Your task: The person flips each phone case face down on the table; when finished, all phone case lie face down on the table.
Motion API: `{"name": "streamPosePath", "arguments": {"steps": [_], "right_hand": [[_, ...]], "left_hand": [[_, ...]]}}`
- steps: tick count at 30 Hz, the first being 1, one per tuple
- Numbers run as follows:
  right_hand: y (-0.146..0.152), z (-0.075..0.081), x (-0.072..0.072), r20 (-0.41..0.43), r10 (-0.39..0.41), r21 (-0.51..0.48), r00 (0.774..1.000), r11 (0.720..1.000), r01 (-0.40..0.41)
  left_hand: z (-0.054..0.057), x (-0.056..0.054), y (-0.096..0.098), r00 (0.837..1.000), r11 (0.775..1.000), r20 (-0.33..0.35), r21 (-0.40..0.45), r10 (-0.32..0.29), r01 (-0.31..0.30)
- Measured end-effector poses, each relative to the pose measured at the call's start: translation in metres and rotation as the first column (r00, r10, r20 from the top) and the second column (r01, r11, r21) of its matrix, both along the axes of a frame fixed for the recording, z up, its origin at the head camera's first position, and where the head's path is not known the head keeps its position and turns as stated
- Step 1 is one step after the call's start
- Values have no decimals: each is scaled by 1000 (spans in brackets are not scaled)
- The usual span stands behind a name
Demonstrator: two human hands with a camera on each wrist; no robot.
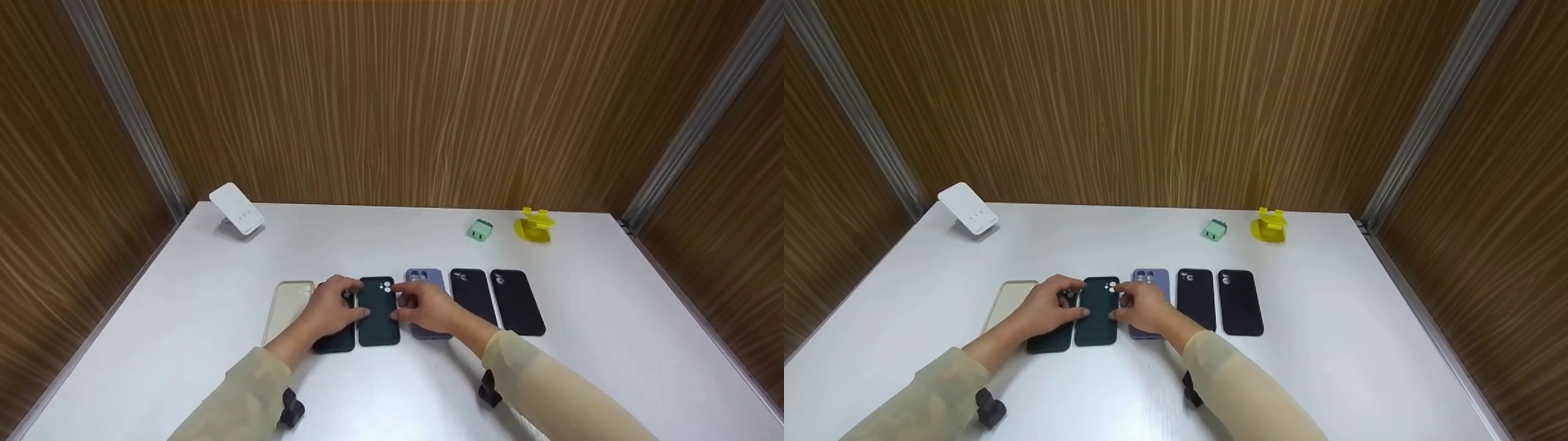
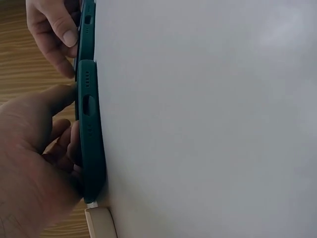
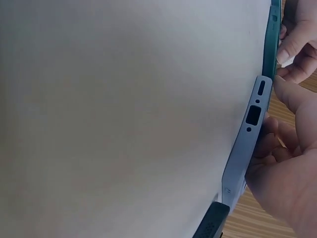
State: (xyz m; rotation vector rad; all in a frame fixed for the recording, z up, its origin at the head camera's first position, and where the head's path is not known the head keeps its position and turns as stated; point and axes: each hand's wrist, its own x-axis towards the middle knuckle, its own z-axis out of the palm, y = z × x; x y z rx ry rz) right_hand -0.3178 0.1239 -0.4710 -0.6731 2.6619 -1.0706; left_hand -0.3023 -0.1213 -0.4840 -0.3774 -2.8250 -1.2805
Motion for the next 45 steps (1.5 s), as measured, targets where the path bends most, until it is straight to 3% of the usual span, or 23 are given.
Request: {"name": "streamPosePath", "arguments": {"steps": [7,19,33,45], "right_hand": [[-1,3,2,-2,12,-4,1000,1000,-12],[-3,11,0,12,-16,-7,1000,1000,16],[2,6,-2,42,-10,-22,999,1000,11],[3,-1,-2,35,22,-45,999,999,-20]], "left_hand": [[2,4,0,999,998,-26,-43,-39,38],[11,1,0,999,997,-6,-63,-35,34],[7,-1,4,1000,998,22,-55,-20,21],[16,-1,7,997,997,82,-79,15,-9]]}}
